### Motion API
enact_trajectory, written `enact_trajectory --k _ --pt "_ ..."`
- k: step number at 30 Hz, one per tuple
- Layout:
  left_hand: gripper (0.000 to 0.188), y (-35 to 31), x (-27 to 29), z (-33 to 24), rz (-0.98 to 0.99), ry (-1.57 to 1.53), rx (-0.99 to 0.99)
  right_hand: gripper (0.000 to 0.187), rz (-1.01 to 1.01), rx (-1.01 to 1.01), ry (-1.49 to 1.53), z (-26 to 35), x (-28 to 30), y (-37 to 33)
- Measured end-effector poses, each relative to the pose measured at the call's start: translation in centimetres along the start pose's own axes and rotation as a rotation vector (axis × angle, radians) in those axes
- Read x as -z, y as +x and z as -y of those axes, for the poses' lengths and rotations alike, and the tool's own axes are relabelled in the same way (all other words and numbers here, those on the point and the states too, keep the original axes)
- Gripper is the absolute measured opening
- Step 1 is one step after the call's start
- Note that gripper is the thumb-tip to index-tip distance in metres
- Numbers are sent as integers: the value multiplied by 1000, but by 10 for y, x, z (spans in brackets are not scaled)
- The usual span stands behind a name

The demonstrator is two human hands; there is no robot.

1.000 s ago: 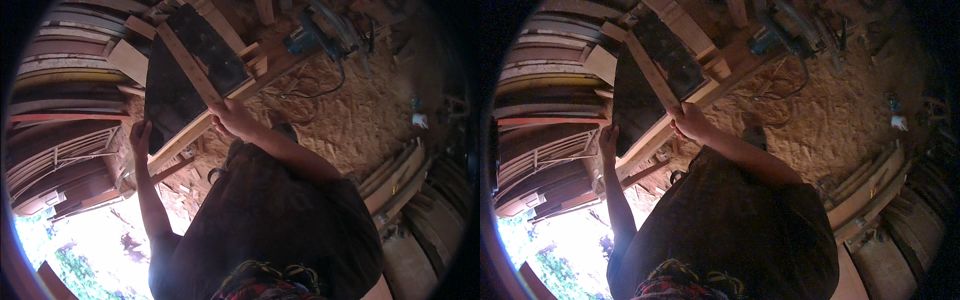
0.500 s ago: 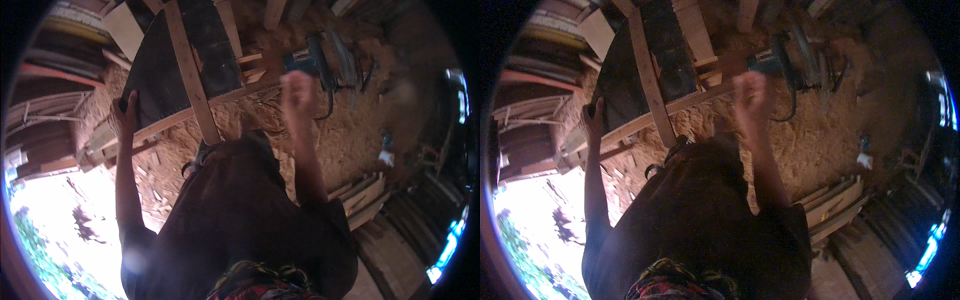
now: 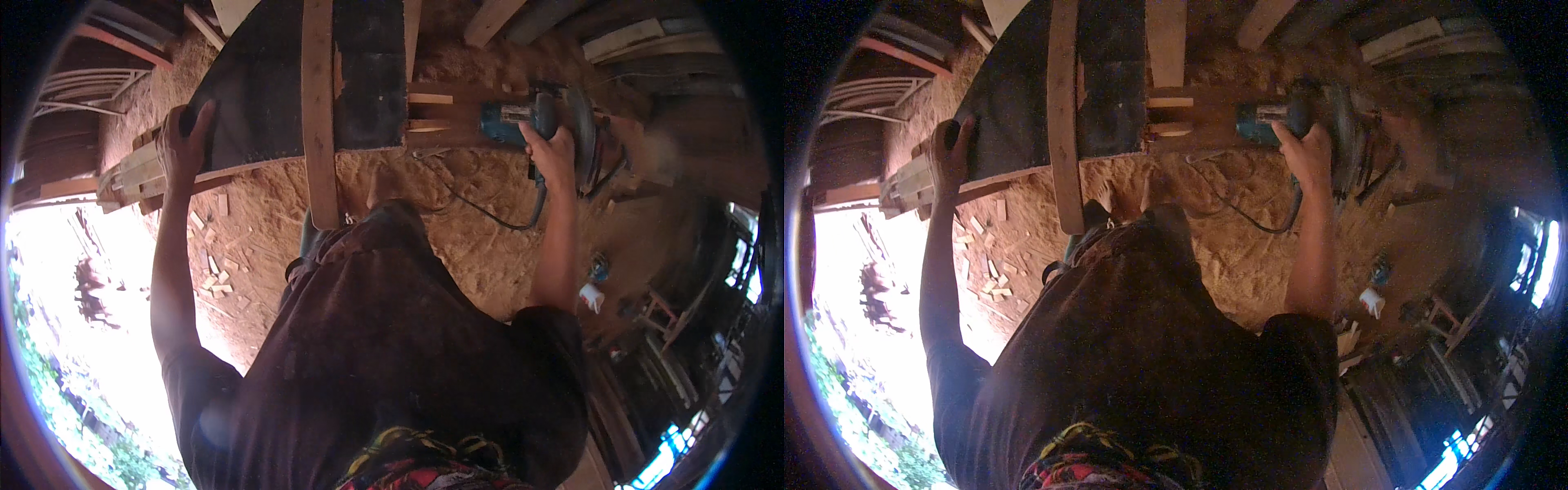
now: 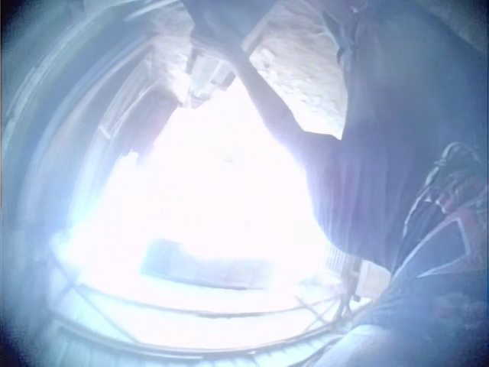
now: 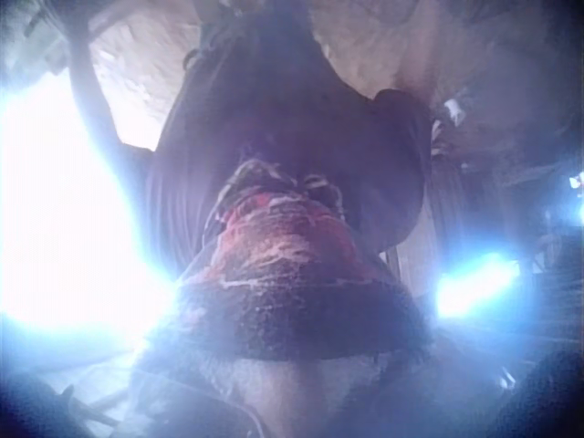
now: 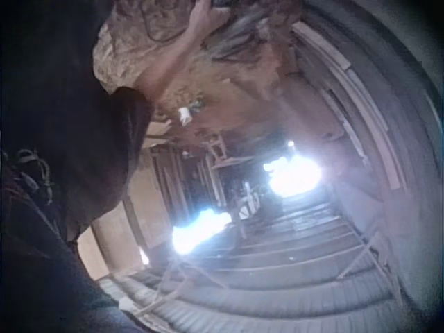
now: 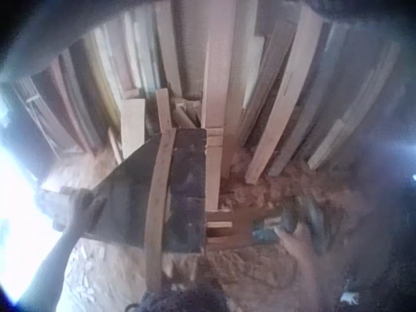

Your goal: The person uses a handheld circular saw to cut wooden planks on a workbench. They repeatedly position the planks, cut them, and then move the cut pieces aside.

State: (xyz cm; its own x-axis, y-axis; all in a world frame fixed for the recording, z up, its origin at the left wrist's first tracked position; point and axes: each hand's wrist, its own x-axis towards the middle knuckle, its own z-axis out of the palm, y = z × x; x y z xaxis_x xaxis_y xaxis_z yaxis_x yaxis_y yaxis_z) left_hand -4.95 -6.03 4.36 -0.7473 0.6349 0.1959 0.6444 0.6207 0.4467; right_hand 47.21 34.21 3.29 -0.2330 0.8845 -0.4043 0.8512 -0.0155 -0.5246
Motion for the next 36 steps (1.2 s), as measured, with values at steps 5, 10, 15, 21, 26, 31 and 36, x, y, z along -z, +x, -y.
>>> enact_trajectory --k 5,10,15,21,26,31,36 --pt "66 -3 -4 -3 27 74 41 59 -101 9 565 1 43 -22" --pt "79 3 3 -22 111 117 179 33 -270 -3 759 42 55 -141" --pt "87 5 0 -14 55 128 67 25 -294 152 782 91 43 -247" --pt "90 12 -11 -11 95 110 6 26 -238 143 816 148 4 -327" --pt "91 5 2 -28 101 54 45 29 -96 125 712 191 -35 -349" --pt "87 7 -16 -19 -53 93 -50 31 24 156 660 216 -60 -351" --pt "86 6 -12 -21 -57 56 -76 37 142 139 760 239 -64 -342"
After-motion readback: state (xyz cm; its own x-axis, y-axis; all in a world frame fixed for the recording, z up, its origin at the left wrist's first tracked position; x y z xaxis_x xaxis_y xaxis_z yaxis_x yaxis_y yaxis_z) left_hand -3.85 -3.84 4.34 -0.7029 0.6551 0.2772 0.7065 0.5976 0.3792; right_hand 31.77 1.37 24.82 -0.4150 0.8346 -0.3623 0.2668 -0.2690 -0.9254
